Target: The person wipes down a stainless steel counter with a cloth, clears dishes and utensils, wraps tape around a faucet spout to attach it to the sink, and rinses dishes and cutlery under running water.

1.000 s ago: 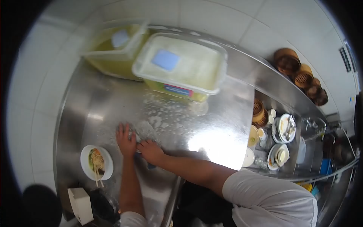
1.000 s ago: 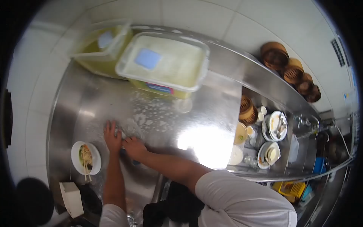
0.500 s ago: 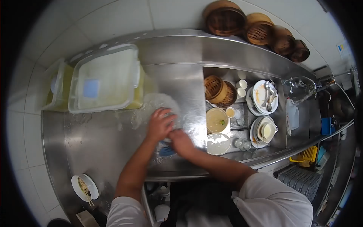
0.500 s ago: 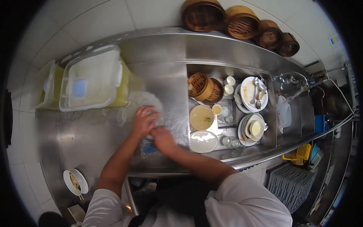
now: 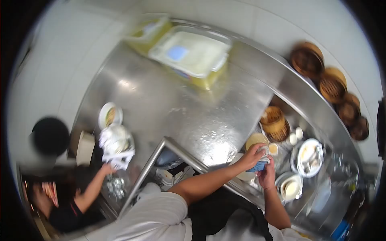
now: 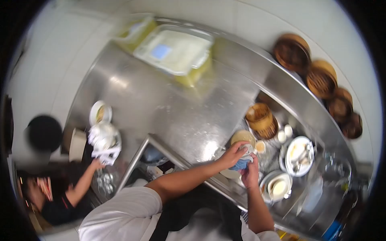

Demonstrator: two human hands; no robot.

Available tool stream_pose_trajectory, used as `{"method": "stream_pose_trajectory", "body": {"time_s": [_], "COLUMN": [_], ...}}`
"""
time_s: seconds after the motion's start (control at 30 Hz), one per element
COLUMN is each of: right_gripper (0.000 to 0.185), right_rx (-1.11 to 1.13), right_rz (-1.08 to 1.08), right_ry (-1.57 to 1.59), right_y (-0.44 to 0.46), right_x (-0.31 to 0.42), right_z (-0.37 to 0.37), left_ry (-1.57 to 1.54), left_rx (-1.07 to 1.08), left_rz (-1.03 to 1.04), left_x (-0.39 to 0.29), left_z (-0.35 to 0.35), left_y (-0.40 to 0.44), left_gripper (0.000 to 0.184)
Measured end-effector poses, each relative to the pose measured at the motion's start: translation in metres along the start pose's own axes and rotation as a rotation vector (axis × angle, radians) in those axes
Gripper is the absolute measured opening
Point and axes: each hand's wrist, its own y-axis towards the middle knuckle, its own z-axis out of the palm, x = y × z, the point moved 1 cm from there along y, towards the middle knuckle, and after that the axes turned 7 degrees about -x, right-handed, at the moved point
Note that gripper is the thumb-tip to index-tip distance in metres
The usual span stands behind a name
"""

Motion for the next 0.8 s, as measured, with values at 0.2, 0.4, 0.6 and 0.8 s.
{"method": "stream_pose_trajectory", "body": {"time_s": [0.2, 0.4, 0.6, 0.8], "right_gripper": [0.037, 0.035, 0.035, 0.038], "right_rx": [0.492, 0.885, 1.066, 1.176], "right_rz": [-0.321, -0.733, 0.183, 0.939], "right_ry": [-0.48, -1.38, -1.023, -0.87], "right_y": [0.065, 0.045, -0.044, -0.191], "right_x": [-0.033, -0.042, -0.148, -0.307], "right_z": [0.129, 0.251, 0.371, 0.47], "left_ry": [0.624, 0.57, 0.485, 0.771], "left_rx": [-0.319, -0.627, -1.688, -1.987], "left_rz": [0.059, -0.298, -0.289, -0.313], "left_x": [-0.075, -0.155, -0.101, -0.134], "left_z": [-0.173, -0.295, -0.344, -0.451], "left_y": [-0.079, -0.286, -0.514, -0.58], "left_gripper": [0.058, 0.047, 0.024, 0.037]}}
